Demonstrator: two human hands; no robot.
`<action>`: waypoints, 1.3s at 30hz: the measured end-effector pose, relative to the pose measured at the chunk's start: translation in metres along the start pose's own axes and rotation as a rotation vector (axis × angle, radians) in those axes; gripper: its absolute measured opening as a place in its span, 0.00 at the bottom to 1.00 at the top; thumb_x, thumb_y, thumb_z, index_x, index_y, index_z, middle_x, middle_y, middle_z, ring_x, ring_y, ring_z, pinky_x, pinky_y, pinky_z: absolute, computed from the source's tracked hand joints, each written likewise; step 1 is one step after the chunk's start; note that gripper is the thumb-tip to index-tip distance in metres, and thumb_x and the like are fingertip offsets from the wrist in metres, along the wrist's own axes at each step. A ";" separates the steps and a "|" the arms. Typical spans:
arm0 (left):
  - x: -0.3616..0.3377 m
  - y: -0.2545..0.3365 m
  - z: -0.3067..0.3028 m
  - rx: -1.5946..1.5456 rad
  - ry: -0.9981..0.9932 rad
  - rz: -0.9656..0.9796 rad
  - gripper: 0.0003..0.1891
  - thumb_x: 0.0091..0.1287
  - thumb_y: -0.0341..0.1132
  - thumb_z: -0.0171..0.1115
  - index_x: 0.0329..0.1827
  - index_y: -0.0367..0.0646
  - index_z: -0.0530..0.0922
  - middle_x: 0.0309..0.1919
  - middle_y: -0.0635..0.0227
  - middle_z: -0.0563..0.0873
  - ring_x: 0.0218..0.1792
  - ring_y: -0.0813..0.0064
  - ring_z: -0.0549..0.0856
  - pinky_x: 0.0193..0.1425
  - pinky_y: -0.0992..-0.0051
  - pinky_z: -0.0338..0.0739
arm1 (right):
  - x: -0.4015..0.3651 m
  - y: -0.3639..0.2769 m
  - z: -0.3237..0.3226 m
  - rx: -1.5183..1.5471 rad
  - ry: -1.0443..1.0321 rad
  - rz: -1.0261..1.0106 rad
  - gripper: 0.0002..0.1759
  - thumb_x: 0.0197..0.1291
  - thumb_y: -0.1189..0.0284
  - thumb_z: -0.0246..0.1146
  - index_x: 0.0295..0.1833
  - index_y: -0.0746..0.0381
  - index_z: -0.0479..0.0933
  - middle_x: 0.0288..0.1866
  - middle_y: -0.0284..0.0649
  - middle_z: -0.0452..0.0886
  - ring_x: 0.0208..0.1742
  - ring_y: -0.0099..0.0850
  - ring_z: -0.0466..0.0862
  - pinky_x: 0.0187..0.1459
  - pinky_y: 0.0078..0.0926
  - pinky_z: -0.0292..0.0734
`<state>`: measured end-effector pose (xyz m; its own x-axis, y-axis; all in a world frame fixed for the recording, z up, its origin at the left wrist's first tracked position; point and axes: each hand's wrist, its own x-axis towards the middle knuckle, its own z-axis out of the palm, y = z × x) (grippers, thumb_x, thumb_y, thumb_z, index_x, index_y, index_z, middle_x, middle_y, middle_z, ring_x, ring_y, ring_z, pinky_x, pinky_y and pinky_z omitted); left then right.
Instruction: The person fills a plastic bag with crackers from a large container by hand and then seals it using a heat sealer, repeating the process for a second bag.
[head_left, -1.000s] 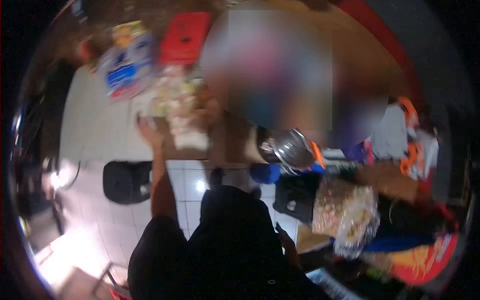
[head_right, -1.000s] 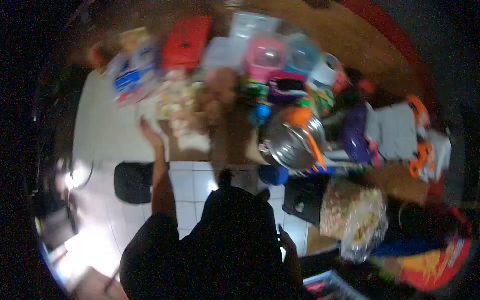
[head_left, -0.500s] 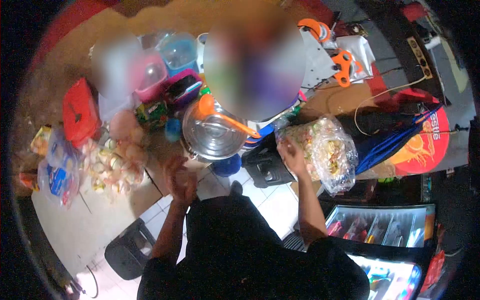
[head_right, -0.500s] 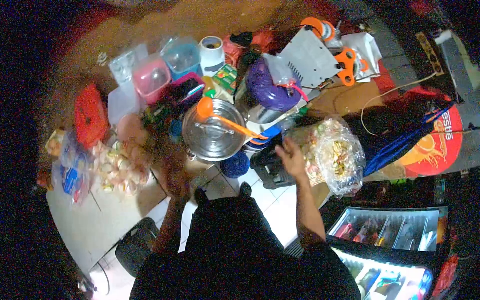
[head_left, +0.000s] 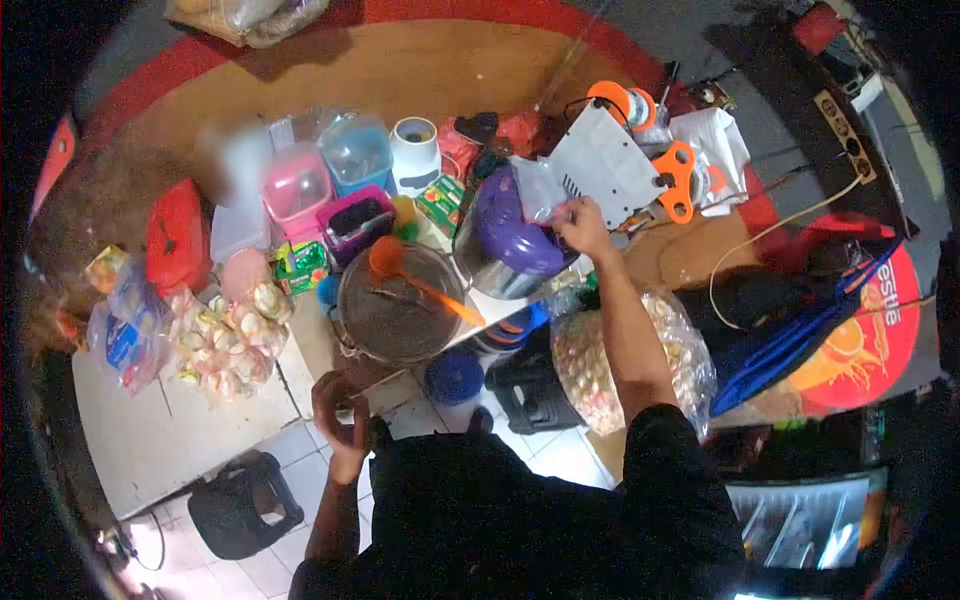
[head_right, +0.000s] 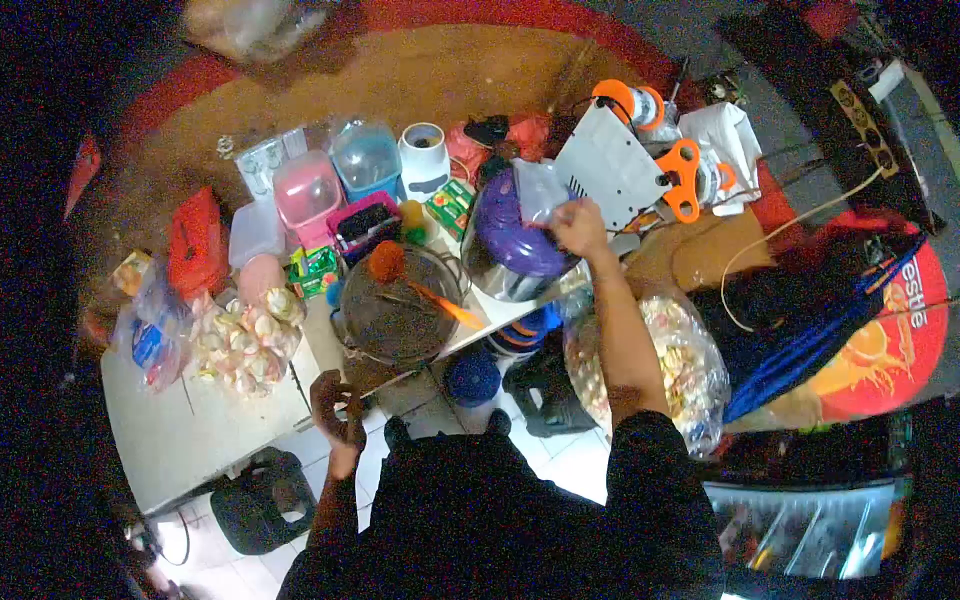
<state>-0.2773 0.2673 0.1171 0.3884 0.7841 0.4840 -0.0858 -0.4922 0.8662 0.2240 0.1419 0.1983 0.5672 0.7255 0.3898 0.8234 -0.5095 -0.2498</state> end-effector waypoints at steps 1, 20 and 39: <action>-0.006 0.006 0.008 -0.068 0.009 -0.107 0.16 0.60 0.23 0.57 0.53 0.35 0.73 0.52 0.50 0.77 0.39 0.68 0.84 0.38 0.78 0.78 | 0.003 0.002 0.001 0.014 0.005 -0.020 0.17 0.49 0.59 0.65 0.35 0.62 0.84 0.42 0.55 0.81 0.47 0.52 0.79 0.52 0.45 0.75; 0.075 0.109 0.291 0.167 -0.147 0.264 0.05 0.58 0.24 0.64 0.37 0.36 0.81 0.38 0.58 0.85 0.39 0.66 0.85 0.45 0.72 0.78 | -0.004 0.019 0.012 0.053 -0.144 -0.009 0.16 0.56 0.56 0.66 0.35 0.58 0.82 0.32 0.50 0.84 0.35 0.51 0.84 0.37 0.46 0.79; 0.178 0.027 0.336 0.491 -0.762 0.363 0.34 0.47 0.38 0.69 0.62 0.46 0.75 0.55 0.54 0.79 0.61 0.53 0.74 0.65 0.57 0.65 | -0.019 0.038 0.011 0.491 0.068 -0.288 0.10 0.47 0.66 0.68 0.29 0.59 0.77 0.31 0.44 0.77 0.37 0.45 0.80 0.36 0.41 0.75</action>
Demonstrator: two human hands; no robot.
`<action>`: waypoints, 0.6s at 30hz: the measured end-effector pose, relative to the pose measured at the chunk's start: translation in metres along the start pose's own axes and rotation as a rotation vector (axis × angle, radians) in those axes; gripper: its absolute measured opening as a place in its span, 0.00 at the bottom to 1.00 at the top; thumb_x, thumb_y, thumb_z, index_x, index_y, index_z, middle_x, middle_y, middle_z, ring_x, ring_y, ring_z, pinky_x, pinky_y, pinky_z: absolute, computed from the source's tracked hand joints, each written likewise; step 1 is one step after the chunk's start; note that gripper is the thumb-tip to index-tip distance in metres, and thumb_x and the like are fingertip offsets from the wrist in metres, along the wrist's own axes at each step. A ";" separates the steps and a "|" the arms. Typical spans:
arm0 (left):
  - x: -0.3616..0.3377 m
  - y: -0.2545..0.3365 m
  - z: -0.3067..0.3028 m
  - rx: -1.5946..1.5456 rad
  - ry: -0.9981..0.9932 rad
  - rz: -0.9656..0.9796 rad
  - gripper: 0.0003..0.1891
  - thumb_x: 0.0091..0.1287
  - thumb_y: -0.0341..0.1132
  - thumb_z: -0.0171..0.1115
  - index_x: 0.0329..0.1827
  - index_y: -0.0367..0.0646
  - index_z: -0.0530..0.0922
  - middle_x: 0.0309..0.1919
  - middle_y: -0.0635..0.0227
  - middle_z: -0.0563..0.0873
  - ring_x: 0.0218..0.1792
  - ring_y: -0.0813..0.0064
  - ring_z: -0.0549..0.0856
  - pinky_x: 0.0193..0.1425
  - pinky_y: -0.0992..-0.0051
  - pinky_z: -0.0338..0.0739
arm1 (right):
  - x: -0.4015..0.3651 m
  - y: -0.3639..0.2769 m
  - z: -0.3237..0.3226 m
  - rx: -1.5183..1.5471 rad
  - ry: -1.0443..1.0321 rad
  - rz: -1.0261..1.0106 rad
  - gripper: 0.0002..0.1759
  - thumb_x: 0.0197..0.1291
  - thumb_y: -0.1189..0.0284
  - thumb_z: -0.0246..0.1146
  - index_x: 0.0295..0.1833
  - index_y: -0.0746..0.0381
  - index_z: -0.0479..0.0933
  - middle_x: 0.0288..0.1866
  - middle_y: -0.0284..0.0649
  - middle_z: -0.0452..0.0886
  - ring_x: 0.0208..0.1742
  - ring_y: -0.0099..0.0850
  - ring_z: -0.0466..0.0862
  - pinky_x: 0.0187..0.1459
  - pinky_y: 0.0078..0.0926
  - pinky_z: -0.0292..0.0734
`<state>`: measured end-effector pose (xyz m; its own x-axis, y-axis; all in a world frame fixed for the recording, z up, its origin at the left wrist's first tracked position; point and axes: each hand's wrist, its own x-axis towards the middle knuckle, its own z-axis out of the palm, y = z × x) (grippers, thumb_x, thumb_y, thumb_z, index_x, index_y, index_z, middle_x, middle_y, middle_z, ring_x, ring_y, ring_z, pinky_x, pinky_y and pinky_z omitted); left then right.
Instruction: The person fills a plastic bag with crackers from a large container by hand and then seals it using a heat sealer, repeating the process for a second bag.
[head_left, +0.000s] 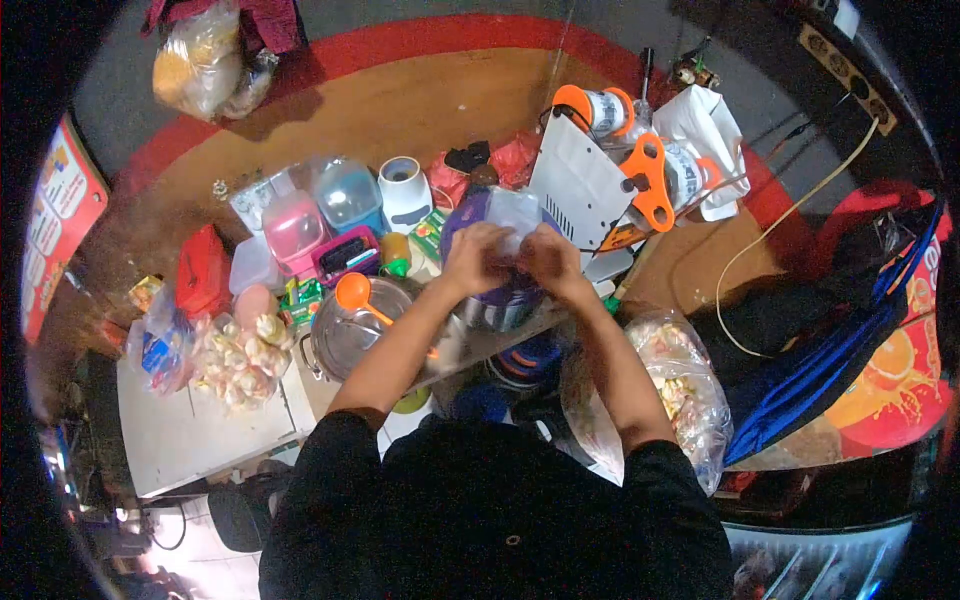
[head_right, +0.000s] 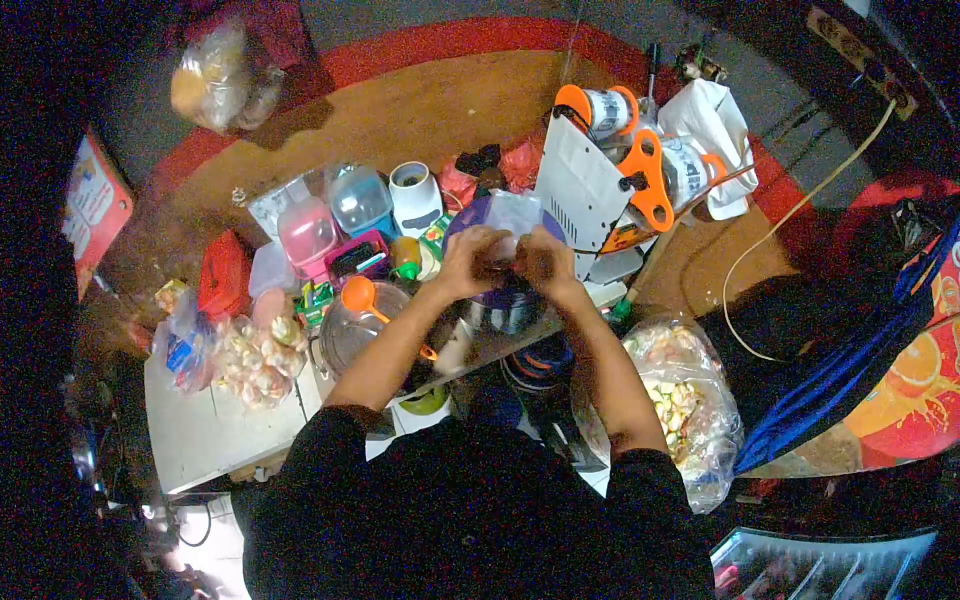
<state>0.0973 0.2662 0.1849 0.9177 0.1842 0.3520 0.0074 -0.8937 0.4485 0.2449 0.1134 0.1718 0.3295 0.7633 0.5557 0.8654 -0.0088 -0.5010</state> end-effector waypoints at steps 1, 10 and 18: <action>0.003 -0.004 0.009 -0.031 0.139 0.135 0.33 0.47 0.42 0.70 0.61 0.49 0.76 0.56 0.56 0.78 0.63 0.55 0.73 0.64 0.57 0.64 | 0.005 -0.011 -0.011 -0.118 -0.029 0.007 0.10 0.47 0.67 0.68 0.29 0.61 0.76 0.31 0.42 0.77 0.37 0.43 0.80 0.36 0.38 0.74; 0.035 -0.010 0.035 -0.004 0.408 0.501 0.11 0.55 0.43 0.68 0.39 0.56 0.83 0.55 0.65 0.78 0.60 0.54 0.73 0.60 0.54 0.67 | 0.018 -0.042 -0.062 0.247 -0.303 0.547 0.07 0.58 0.73 0.69 0.33 0.67 0.83 0.25 0.32 0.82 0.24 0.17 0.76 0.26 0.19 0.71; 0.050 -0.016 0.037 0.182 0.410 0.395 0.10 0.51 0.44 0.68 0.34 0.53 0.83 0.44 0.68 0.81 0.58 0.60 0.75 0.56 0.57 0.67 | 0.016 -0.044 -0.086 0.627 -0.188 0.594 0.06 0.57 0.75 0.70 0.32 0.64 0.81 0.26 0.34 0.81 0.23 0.18 0.75 0.25 0.17 0.68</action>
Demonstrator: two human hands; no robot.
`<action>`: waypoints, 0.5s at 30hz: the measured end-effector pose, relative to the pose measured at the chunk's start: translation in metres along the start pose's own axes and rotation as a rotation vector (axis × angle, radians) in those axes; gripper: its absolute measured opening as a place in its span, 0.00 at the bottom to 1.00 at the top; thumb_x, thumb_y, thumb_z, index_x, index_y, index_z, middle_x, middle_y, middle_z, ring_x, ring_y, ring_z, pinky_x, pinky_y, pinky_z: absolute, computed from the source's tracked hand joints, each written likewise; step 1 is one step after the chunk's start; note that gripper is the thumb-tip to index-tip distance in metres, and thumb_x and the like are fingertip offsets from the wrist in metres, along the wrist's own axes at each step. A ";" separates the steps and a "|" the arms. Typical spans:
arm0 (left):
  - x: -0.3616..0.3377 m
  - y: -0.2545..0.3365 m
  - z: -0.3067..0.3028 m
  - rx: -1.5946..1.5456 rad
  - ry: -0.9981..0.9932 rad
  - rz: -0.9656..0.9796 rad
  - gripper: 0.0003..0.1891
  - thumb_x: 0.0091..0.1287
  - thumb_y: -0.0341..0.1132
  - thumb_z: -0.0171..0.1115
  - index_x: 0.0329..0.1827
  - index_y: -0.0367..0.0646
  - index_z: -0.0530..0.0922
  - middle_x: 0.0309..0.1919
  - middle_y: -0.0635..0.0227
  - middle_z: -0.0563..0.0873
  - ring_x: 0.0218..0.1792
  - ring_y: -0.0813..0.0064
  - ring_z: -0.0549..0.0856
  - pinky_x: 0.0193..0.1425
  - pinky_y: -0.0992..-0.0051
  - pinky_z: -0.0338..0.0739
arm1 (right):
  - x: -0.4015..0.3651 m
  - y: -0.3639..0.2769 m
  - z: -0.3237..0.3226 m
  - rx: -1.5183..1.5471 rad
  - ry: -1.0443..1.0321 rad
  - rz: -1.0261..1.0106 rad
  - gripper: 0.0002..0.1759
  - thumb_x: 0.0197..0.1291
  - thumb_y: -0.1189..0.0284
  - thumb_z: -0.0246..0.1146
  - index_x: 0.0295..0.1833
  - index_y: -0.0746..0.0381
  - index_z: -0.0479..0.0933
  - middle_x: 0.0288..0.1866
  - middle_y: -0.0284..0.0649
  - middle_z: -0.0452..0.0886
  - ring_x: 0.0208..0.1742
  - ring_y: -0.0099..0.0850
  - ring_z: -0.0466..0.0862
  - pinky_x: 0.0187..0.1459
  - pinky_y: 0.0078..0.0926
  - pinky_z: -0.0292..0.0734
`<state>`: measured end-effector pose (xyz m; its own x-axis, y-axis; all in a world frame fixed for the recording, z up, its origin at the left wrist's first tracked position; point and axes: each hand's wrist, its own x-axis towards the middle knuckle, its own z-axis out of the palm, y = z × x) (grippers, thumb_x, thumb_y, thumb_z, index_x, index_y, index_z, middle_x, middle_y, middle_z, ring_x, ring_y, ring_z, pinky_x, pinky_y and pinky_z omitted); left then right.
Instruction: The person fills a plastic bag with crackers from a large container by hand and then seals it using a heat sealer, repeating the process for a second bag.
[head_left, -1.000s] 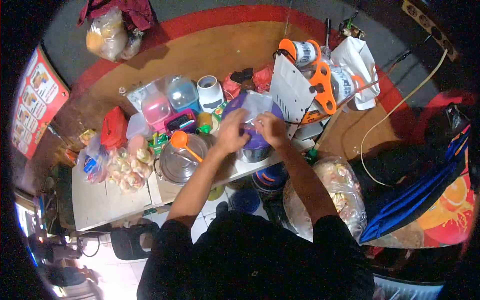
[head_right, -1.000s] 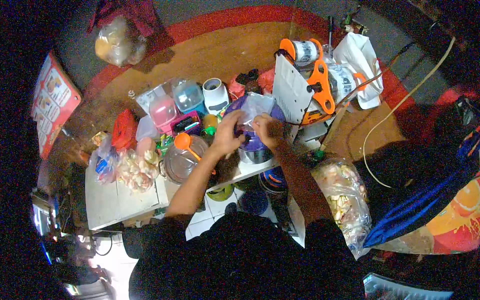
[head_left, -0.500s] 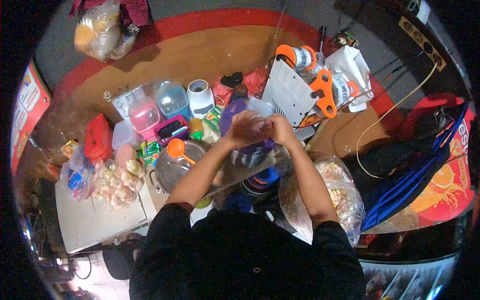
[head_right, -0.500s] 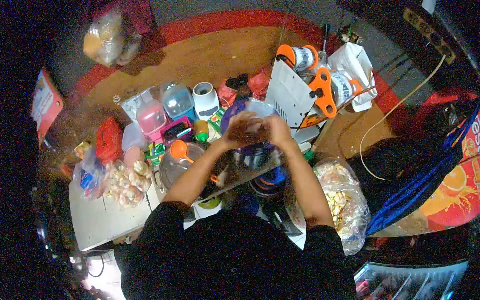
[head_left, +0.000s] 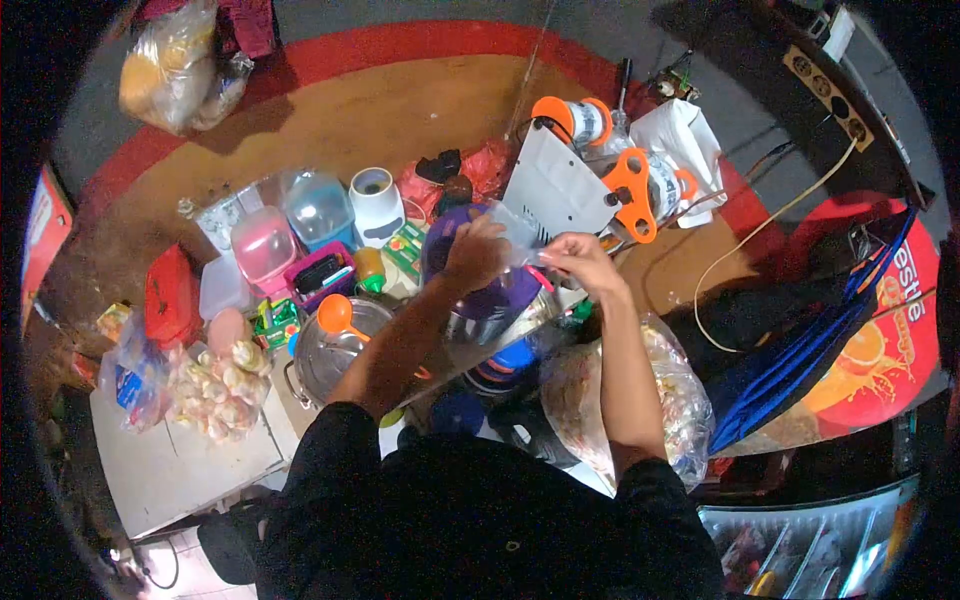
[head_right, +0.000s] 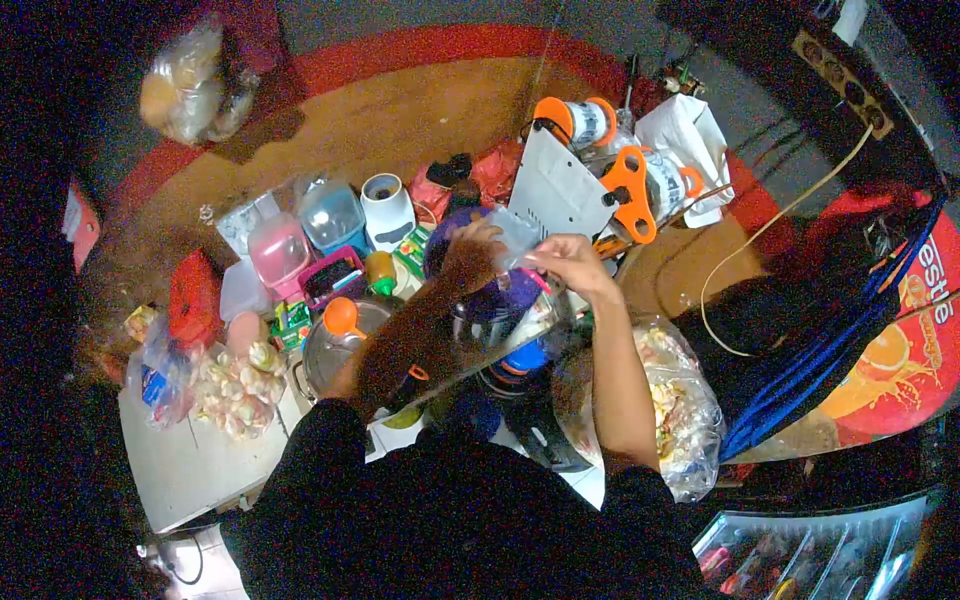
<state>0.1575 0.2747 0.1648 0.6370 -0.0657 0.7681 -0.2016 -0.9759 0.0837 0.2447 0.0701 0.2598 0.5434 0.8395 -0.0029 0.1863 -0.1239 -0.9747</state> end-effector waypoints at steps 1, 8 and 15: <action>0.002 -0.002 0.001 0.062 -0.071 -0.089 0.10 0.51 0.45 0.67 0.32 0.52 0.84 0.42 0.68 0.81 0.57 0.62 0.76 0.54 0.58 0.67 | -0.008 -0.011 -0.005 0.154 0.014 -0.079 0.05 0.59 0.75 0.69 0.33 0.62 0.80 0.28 0.34 0.81 0.23 0.18 0.75 0.24 0.17 0.68; 0.021 0.001 -0.023 0.009 0.178 -0.176 0.24 0.44 0.45 0.72 0.46 0.51 0.82 0.44 0.65 0.82 0.58 0.59 0.75 0.56 0.56 0.67 | -0.063 -0.066 -0.036 0.330 0.594 -0.365 0.05 0.62 0.72 0.66 0.37 0.59 0.76 0.31 0.30 0.80 0.25 0.17 0.74 0.23 0.15 0.67; 0.051 0.091 -0.093 -0.880 -0.060 -0.473 0.12 0.55 0.35 0.73 0.38 0.42 0.80 0.35 0.61 0.86 0.33 0.76 0.83 0.34 0.71 0.75 | -0.092 -0.039 0.012 0.173 0.769 -0.393 0.10 0.51 0.85 0.71 0.31 0.62 0.76 0.27 0.31 0.82 0.28 0.15 0.78 0.29 0.12 0.70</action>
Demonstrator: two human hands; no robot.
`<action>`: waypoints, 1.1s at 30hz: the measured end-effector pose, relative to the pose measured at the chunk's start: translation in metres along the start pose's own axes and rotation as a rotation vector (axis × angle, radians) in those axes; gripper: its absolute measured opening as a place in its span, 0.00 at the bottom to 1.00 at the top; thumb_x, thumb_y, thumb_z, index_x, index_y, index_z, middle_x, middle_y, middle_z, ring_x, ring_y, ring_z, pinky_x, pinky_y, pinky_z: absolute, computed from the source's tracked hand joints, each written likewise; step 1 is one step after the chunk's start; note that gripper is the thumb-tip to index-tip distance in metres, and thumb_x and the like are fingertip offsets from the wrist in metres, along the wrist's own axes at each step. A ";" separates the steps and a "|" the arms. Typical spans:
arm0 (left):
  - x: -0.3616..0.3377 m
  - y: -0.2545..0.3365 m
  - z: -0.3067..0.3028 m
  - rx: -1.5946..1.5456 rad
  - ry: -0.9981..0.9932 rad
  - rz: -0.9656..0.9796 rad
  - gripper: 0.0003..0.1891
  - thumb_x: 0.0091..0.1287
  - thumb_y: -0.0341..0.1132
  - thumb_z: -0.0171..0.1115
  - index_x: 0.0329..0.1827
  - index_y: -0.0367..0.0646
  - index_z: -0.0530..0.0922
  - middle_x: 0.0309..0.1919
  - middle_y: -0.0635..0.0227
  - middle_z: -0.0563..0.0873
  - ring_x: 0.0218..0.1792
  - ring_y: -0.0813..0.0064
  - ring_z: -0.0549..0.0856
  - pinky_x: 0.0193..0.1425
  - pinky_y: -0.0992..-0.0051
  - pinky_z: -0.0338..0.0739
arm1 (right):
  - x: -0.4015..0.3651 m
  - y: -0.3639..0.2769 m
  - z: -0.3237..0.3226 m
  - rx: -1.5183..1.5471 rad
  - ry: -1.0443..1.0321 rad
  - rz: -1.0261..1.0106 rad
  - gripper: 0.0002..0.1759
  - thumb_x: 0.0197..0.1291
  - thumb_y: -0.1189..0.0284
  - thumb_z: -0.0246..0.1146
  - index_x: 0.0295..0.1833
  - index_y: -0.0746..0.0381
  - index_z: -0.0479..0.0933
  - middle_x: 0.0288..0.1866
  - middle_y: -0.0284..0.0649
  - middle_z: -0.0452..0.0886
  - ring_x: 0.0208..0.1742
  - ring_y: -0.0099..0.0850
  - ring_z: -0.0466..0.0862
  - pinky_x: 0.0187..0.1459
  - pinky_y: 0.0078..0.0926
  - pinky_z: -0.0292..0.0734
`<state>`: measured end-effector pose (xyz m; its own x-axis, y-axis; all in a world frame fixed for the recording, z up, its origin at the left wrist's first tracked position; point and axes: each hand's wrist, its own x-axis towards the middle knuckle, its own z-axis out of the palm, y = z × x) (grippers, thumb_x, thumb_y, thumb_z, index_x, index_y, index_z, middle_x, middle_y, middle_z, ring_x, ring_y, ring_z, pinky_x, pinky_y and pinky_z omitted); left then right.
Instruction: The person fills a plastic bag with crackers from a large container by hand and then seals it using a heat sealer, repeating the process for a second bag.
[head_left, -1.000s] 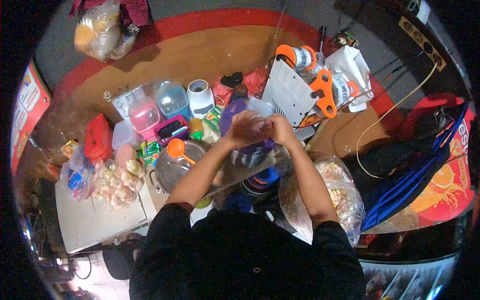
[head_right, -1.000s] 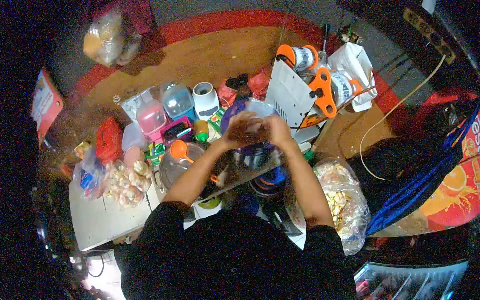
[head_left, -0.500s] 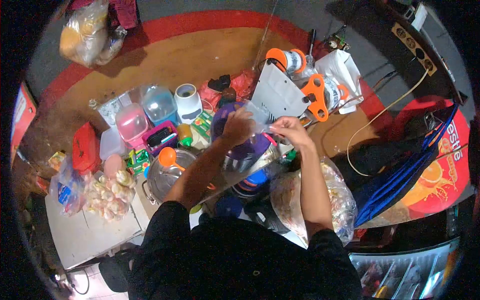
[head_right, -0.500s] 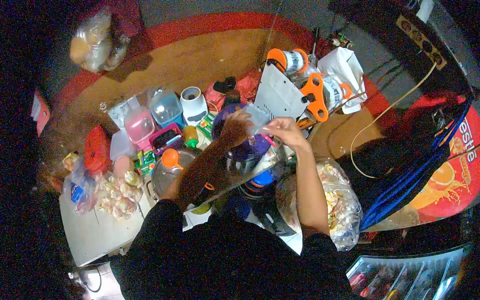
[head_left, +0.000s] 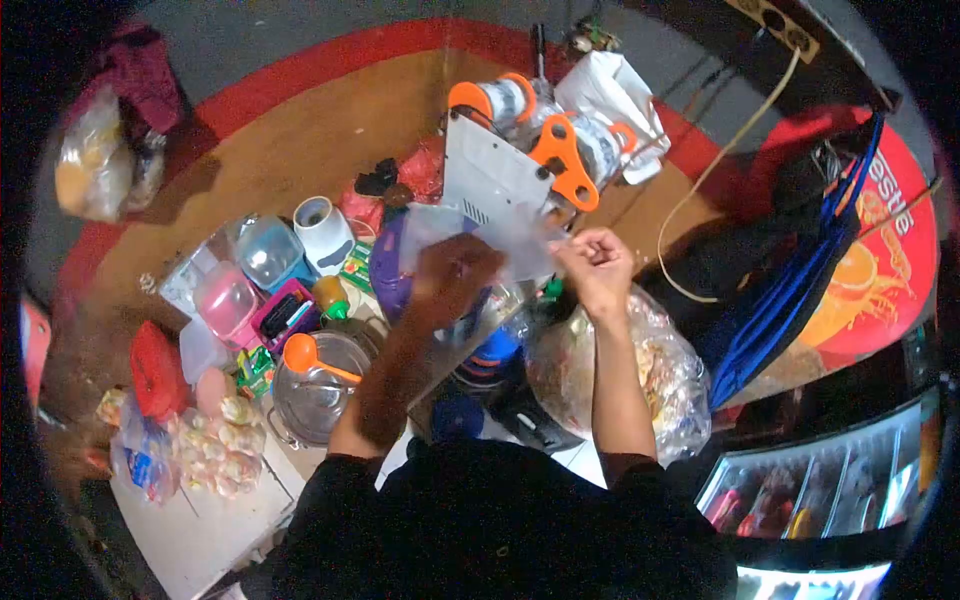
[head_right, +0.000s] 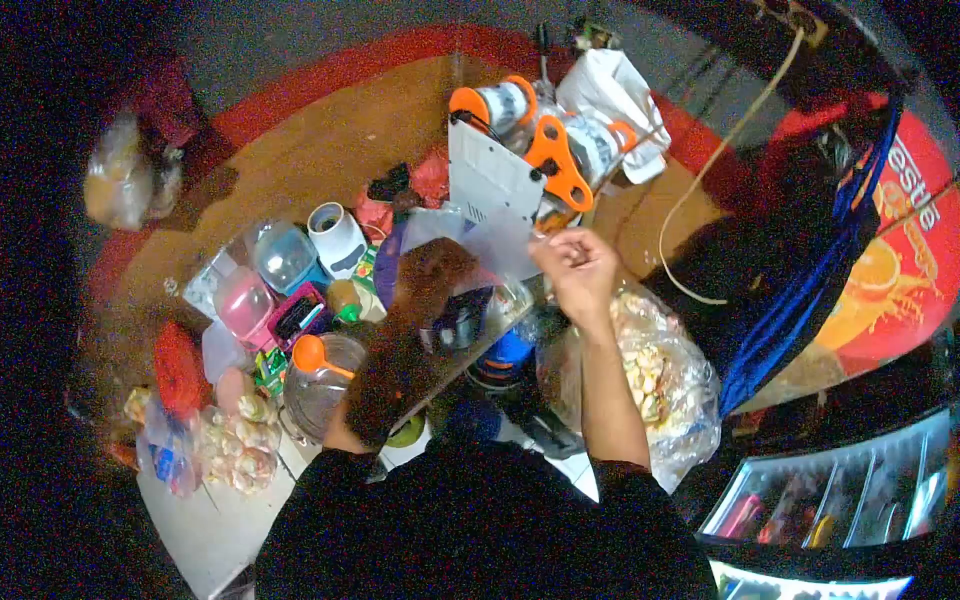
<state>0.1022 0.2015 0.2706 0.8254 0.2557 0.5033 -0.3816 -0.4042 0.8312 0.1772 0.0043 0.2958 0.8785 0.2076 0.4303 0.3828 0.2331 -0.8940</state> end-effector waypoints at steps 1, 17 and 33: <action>-0.004 0.012 0.009 -0.102 -0.122 -0.088 0.09 0.59 0.34 0.71 0.35 0.40 0.81 0.30 0.62 0.86 0.29 0.79 0.82 0.30 0.73 0.74 | -0.011 0.001 0.008 -0.004 0.000 0.015 0.10 0.50 0.84 0.71 0.31 0.62 0.76 0.27 0.31 0.82 0.28 0.15 0.78 0.28 0.12 0.69; -0.051 -0.008 0.094 0.211 0.062 0.112 0.05 0.61 0.33 0.65 0.36 0.42 0.80 0.29 0.62 0.85 0.29 0.68 0.86 0.37 0.71 0.79 | -0.142 0.016 -0.061 -0.321 -0.082 0.193 0.04 0.55 0.78 0.69 0.35 0.62 0.80 0.37 0.35 0.82 0.34 0.19 0.79 0.33 0.19 0.75; -0.027 0.115 0.156 -0.034 -0.686 0.360 0.08 0.65 0.31 0.61 0.45 0.43 0.84 0.36 0.60 0.86 0.33 0.70 0.86 0.39 0.71 0.78 | -0.136 0.259 -0.251 -1.092 -0.250 0.369 0.31 0.48 0.53 0.71 0.55 0.58 0.80 0.56 0.50 0.78 0.58 0.49 0.76 0.55 0.42 0.76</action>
<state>0.1010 0.0116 0.3155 0.7169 -0.4917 0.4943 -0.6785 -0.3290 0.6568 0.2291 -0.2018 -0.0260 0.9532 0.3012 0.0275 0.2660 -0.7916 -0.5501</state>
